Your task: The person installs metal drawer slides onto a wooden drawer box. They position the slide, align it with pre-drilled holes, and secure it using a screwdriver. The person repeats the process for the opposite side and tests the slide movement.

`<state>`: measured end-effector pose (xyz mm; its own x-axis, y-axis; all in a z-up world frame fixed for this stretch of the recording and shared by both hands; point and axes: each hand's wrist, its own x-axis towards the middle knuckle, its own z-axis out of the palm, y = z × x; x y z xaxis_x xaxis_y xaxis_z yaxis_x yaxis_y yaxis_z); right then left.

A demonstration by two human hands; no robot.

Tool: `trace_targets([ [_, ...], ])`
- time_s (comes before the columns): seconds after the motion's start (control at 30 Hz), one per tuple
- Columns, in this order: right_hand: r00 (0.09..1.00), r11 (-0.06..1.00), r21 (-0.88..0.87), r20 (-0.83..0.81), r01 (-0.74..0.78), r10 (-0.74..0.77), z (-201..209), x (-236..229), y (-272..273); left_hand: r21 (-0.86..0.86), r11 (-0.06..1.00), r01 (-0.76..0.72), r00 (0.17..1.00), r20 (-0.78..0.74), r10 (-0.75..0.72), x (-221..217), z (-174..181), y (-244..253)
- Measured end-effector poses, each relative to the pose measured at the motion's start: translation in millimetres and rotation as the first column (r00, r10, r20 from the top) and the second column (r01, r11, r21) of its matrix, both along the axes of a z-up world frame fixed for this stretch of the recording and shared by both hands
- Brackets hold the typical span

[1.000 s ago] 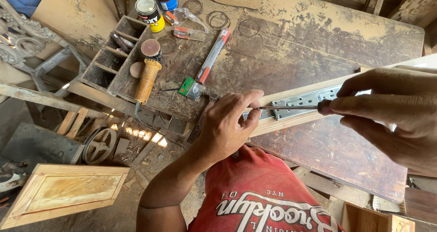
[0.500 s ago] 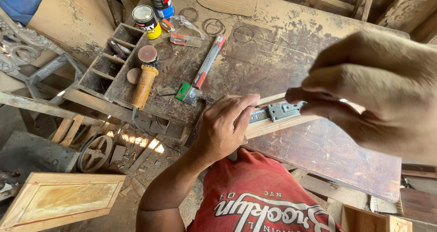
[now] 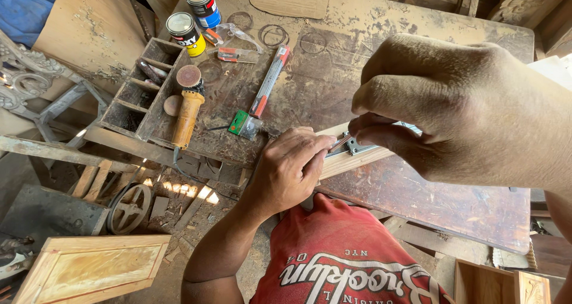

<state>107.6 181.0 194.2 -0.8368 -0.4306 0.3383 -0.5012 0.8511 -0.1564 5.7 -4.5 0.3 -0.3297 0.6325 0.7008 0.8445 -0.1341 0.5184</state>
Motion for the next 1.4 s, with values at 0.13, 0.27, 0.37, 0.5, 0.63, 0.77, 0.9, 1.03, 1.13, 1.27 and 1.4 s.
trace_targets([
  [0.13,1.000,1.000,0.017,-0.001,-0.016,0.017,-0.7,-0.7,-2.3,0.000,1.000,-0.008,1.000,0.000,0.008,1.0,0.0,0.5],
  [0.27,1.000,0.999,0.029,-0.009,-0.022,0.022,-1.0,2.6,-5.7,0.010,1.000,-0.018,1.000,-0.021,0.018,1.5,-0.9,0.1],
  [0.37,1.000,0.999,0.034,0.002,-0.018,0.018,-0.1,3.1,-7.9,0.008,1.000,-0.025,0.999,-0.031,0.025,3.3,-2.1,-0.1],
  [0.5,0.999,0.994,0.104,-0.020,-0.040,0.042,0.4,2.0,-10.9,0.011,1.000,-0.016,1.000,-0.011,0.016,5.4,-3.2,0.4],
  [0.63,0.999,0.994,0.104,-0.011,-0.044,0.046,0.3,1.2,-13.4,-0.003,1.000,-0.009,1.000,0.003,0.009,6.9,-3.1,-0.1],
  [0.77,0.999,0.993,0.113,-0.010,-0.042,0.043,1.6,1.7,-14.0,-0.001,1.000,-0.007,1.000,0.002,0.007,7.5,-1.6,-0.7],
  [0.9,0.999,0.994,0.102,-0.004,-0.043,0.043,1.0,1.8,-13.6,-0.001,1.000,-0.003,1.000,0.009,0.003,8.1,0.2,-0.9],
  [1.03,0.999,0.995,0.091,0.008,-0.041,0.041,0.1,3.2,-11.5,-0.006,1.000,-0.004,1.000,-0.002,0.004,8.5,-0.1,-0.8],
  [1.13,0.999,0.996,0.086,0.021,-0.035,0.033,-1.1,2.3,-8.7,0.008,1.000,-0.005,1.000,-0.001,0.005,7.6,-2.6,-0.5],
  [1.27,0.997,0.998,0.067,0.075,-0.008,0.002,-3.4,-2.0,-5.0,0.012,1.000,-0.001,0.999,0.053,0.000,7.5,-7.3,0.4],
  [1.4,0.993,0.995,0.097,0.115,0.012,-0.023,-4.2,-4.5,-2.0,0.051,0.992,-0.118,0.989,-0.082,0.122,11.4,-11.1,2.5],
])
